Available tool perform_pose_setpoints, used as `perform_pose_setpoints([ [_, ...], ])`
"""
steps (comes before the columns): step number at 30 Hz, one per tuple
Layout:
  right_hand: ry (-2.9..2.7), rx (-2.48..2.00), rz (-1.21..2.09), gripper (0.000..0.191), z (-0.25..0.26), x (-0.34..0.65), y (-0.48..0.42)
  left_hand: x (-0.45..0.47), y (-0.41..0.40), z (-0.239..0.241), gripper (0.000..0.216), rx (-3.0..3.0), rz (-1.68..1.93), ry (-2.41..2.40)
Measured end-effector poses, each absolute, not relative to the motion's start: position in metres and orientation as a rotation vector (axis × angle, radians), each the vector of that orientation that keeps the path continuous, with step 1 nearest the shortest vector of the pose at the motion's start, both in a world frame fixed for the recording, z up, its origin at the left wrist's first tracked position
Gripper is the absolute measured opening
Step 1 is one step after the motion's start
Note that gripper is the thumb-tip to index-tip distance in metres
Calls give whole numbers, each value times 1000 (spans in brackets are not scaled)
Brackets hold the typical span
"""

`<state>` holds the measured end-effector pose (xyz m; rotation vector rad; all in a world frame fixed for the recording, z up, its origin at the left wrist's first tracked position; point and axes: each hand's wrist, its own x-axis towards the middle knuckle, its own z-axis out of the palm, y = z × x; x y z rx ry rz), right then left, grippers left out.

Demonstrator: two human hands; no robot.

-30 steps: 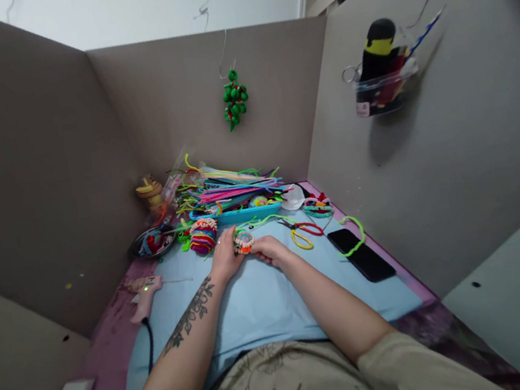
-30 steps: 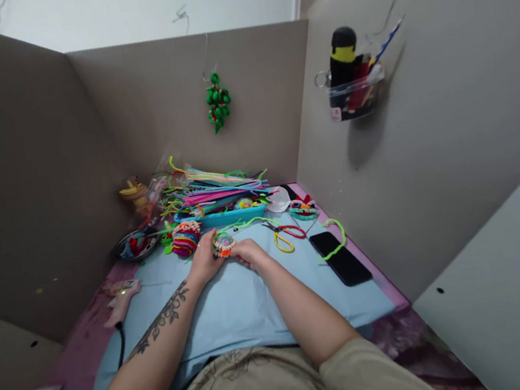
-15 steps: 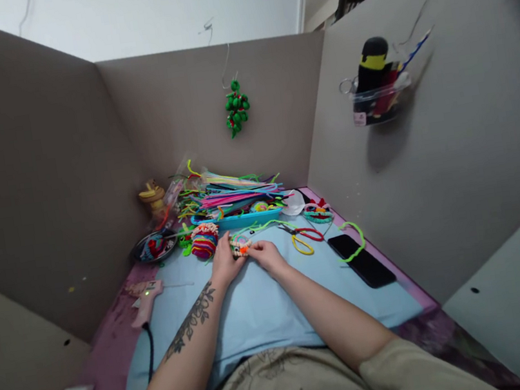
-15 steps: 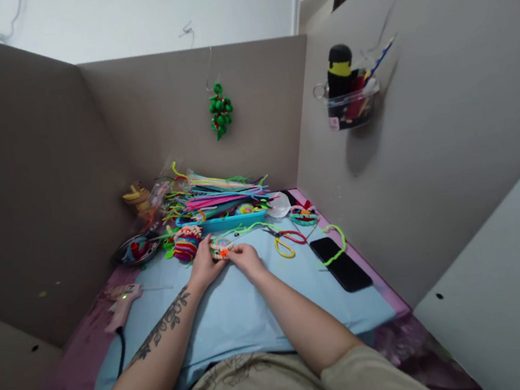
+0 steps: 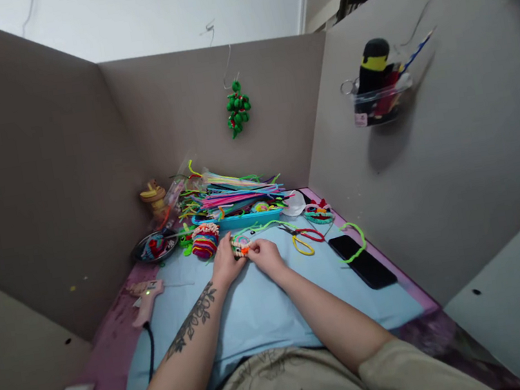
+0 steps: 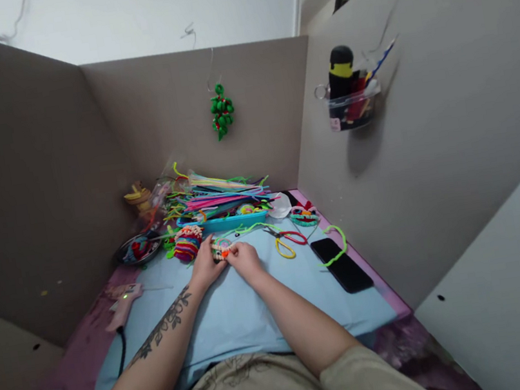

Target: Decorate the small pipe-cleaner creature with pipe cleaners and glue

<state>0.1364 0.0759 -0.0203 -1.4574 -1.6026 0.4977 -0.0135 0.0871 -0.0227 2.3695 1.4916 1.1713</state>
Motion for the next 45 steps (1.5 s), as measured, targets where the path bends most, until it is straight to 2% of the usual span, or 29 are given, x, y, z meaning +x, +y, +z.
perform_pose_setpoints([
  [4, -1712, -1466, 329, 10, -19, 134, 75, -13, 86, -22, 78, 2378, 1167, 1496],
  [13, -1550, -1449, 524, 16, -15, 145, 77, -17, 96, -30, 82, 2232, 1164, 1512],
  [21, -1592, -1334, 440, 16, -21, 154, 84, -20, 94, -32, 90, 2327, 1072, 1516],
  [28, -1646, -1243, 376, 17, -21, 150, 83, -27, 90, -26, 52, 2244, 1216, 1397],
  [33, -1681, -1257, 376, 25, -24, 144, 88, -25, 93, -29, 51, 2139, 1197, 1326],
  [45, -1668, -1274, 404, 23, -28, 140, 91, -21, 90, -22, 45, 2041, 1201, 1392],
])
